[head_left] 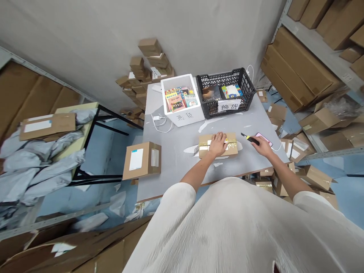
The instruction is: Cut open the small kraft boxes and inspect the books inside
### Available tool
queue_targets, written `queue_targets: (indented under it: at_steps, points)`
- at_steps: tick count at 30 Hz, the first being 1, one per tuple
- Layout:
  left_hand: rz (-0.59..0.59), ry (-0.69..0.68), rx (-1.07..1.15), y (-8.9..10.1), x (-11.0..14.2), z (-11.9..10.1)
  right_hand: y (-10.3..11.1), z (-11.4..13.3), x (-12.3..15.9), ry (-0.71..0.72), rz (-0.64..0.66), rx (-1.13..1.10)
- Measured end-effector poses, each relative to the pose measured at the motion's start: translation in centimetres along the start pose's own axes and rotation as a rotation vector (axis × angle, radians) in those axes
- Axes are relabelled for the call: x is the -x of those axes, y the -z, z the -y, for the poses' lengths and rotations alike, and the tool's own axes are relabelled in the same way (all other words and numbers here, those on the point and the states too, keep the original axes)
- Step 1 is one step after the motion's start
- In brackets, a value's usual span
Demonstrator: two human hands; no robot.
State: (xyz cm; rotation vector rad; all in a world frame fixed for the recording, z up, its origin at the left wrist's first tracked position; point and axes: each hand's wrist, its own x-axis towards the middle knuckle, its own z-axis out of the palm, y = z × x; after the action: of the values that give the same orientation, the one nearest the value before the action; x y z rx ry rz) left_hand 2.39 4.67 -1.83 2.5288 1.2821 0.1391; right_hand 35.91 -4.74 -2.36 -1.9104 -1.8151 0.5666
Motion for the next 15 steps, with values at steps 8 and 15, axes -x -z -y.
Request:
queue_targets:
  at_steps: [8,15]
  points:
    - [-0.006,0.013,0.074,0.0,3.0,3.2,-4.1,2.6,-0.6,0.008,-0.017,-0.165]
    - [-0.05,0.208,0.154,-0.1,9.7,7.6,-5.1,4.7,-1.2,-0.067,0.021,-0.311]
